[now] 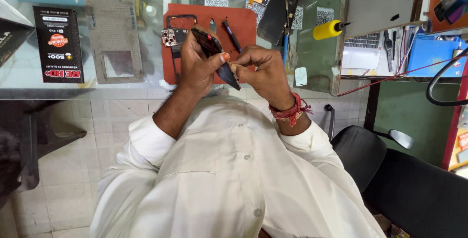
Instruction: The person uses a pen-like tool to scrape and clean the back of a disassembled smartphone. They then open a screen protector box, remove a protector, and apply it to the phone's back. Finally, they connect a multimeter probe to the phone's battery connector.
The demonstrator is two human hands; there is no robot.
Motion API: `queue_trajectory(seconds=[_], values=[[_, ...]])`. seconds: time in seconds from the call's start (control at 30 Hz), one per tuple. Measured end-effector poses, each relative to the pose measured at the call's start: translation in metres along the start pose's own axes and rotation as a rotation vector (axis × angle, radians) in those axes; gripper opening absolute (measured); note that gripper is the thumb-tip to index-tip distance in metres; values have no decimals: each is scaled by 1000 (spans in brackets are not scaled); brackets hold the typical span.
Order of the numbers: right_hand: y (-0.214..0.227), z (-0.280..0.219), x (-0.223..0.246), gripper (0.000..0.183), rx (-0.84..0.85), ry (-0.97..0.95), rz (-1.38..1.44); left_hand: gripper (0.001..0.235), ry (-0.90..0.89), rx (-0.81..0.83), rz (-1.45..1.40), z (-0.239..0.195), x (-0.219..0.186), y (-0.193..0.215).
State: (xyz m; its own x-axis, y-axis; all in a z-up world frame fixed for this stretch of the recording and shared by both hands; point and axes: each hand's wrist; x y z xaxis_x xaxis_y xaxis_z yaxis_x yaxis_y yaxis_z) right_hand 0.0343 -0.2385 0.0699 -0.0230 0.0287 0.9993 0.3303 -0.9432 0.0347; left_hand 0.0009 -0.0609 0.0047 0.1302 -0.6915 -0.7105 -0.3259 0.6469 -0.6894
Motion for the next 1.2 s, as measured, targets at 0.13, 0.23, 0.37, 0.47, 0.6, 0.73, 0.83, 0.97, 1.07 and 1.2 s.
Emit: queue_trajectory(seconds=[0.13,0.23,0.37,0.47,0.6,0.73,0.83,0.97,1.07,1.2], values=[[-1,2,0,4,-16,11,-20,47,17,7,40,2,-6,-1],[-6,0,1,4,-70,8,-8,47,42,35,55,7,-10,-1],[-14,1,10,5,-117,37,-8,49,59,71,58,19,-19,-4],[-22,-2,11,6,-157,33,-15,51,90,90,105,23,-24,1],[-36,-8,7,6,-231,0,-7,50,81,164,167,32,-26,11],[-43,-9,12,6,-322,-67,29,50,159,222,159,39,-31,8],[-44,-9,11,6,-317,42,-1,51,181,256,150,46,-31,5],[-36,-12,10,7,-343,32,-4,51,118,291,203,48,-26,0],[-31,-8,9,7,-347,43,0,51,141,320,193,57,-23,-4],[-29,-7,7,6,-355,15,-14,54,173,311,139,55,-21,-5]])
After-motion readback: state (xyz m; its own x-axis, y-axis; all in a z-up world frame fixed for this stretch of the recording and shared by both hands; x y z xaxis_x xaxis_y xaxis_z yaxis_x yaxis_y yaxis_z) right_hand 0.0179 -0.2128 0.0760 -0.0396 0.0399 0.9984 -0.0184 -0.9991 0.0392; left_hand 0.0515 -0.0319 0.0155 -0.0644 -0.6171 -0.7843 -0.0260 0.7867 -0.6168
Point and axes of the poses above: each hand's wrist, its own z-axis towards the middle knuckle, its own y-axis out of the back of the hand, x = y × z, and after that the axes turned 14 degrees about -x, right-handed
